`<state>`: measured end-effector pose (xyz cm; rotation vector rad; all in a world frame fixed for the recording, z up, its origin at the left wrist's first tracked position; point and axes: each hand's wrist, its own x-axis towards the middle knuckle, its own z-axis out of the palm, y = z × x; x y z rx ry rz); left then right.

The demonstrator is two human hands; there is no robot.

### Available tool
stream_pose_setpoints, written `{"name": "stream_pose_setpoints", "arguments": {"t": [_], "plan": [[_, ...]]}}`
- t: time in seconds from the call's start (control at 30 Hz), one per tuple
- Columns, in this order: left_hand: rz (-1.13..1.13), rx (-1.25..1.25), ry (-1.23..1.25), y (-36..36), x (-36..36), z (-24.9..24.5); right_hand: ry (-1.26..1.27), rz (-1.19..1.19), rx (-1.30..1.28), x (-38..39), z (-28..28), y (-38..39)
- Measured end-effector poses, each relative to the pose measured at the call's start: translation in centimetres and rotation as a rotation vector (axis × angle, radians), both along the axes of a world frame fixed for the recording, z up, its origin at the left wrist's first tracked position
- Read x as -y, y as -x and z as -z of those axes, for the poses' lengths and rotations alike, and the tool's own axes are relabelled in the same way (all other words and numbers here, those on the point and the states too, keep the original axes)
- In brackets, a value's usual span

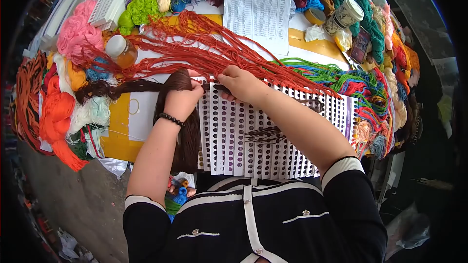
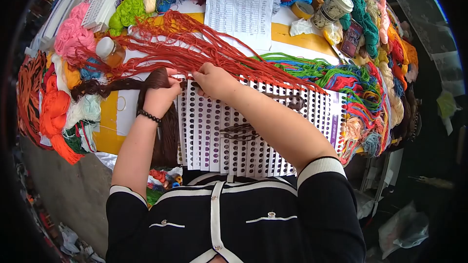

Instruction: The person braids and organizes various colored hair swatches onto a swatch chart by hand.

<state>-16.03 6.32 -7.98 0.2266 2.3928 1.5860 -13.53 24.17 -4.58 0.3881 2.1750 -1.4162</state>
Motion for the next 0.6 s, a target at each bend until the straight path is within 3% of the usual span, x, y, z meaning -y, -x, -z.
{"name": "stream_pose_setpoints", "arguments": {"t": [0.23,0.33,0.43,0.47,0.5,0.57,0.6], "plan": [[0.054,-0.020,0.007,0.0,0.2,0.2,0.017,0.012,-0.016,-0.1,0.8,-0.3],[-0.052,0.483,-0.728,-0.2,0.5,-1.4,-0.009,0.018,-0.067,-0.2,1.3,-0.4],[-0.131,0.560,-0.860,-1.1,-0.6,-4.0,0.036,0.053,-0.068,-0.2,1.9,-0.4],[0.012,0.506,-0.874,-0.8,-0.5,-3.6,0.094,0.079,-0.050,-0.2,2.0,-0.4],[0.012,0.506,-0.875,-0.8,-0.6,-3.4,0.093,0.079,-0.051,-0.5,1.8,-0.3],[0.010,0.340,-0.358,-1.2,-1.4,-3.4,0.553,0.282,0.096,-1.2,1.2,-0.2],[0.096,0.293,-0.333,-1.5,-1.6,-3.3,0.555,0.297,0.102,-1.3,0.4,-0.3]]}}
